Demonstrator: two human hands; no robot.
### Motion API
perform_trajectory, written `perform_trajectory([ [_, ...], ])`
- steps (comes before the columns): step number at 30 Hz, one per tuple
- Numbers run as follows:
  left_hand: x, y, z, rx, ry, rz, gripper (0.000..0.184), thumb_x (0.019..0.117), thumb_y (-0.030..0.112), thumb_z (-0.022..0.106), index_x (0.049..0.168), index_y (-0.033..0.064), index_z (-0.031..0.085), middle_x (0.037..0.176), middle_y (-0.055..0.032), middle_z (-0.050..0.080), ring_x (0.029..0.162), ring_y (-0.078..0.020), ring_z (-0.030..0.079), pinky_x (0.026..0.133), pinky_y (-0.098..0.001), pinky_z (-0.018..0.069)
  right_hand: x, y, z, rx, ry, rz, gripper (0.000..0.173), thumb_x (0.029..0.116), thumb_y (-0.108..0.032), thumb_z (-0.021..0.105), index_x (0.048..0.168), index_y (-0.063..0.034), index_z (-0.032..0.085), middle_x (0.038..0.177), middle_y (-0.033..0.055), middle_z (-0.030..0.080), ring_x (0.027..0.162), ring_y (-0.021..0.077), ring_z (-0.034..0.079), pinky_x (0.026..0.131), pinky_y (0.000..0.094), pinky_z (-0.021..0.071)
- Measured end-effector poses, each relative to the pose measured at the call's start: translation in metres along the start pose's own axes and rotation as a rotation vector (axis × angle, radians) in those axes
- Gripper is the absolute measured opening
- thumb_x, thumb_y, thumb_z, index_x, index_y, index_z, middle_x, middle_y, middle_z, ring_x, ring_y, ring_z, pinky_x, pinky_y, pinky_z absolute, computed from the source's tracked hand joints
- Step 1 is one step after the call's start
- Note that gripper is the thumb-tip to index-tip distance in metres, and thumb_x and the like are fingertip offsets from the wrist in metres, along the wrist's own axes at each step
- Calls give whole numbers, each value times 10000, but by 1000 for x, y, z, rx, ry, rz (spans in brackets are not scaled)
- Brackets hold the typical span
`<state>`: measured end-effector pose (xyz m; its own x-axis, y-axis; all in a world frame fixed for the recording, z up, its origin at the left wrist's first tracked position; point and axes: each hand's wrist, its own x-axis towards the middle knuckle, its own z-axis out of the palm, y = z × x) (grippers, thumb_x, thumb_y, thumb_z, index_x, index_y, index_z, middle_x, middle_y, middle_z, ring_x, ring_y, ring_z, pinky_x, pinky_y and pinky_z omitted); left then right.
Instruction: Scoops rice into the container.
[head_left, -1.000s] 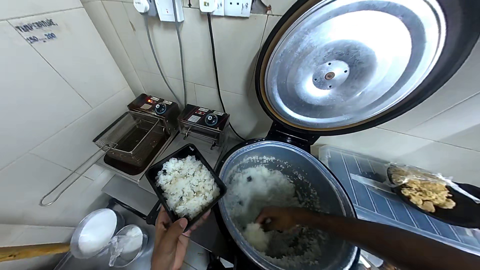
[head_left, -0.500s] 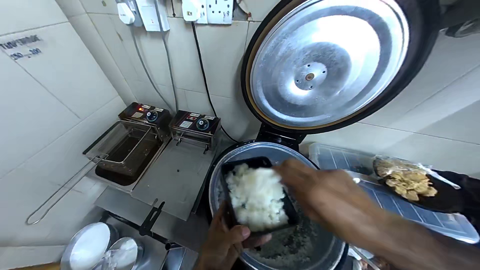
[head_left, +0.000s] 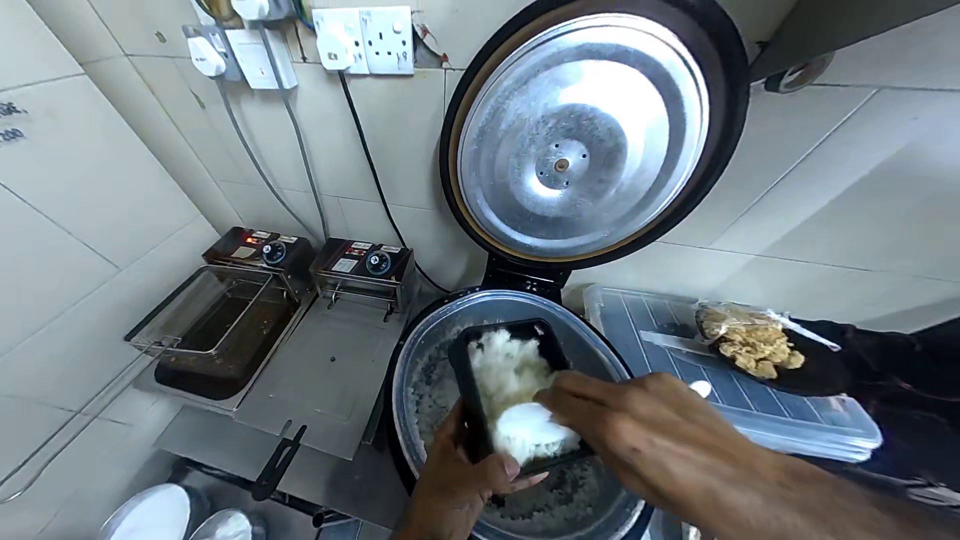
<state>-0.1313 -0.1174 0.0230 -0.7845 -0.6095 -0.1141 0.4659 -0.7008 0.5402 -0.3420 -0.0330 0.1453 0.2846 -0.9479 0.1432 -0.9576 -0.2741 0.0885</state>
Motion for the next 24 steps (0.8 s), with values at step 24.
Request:
perform_trajectory([
  [24, 2, -2, -4, 157, 10, 67, 1113, 746, 23, 878, 1590, 40, 152, 1359, -206, 585, 1151, -400, 667, 903, -651, 589, 14, 19, 3, -319, 259, 118, 316, 932, -3, 520, 1158, -114, 710, 964, 90, 654, 561, 240, 554, 439, 374, 420],
])
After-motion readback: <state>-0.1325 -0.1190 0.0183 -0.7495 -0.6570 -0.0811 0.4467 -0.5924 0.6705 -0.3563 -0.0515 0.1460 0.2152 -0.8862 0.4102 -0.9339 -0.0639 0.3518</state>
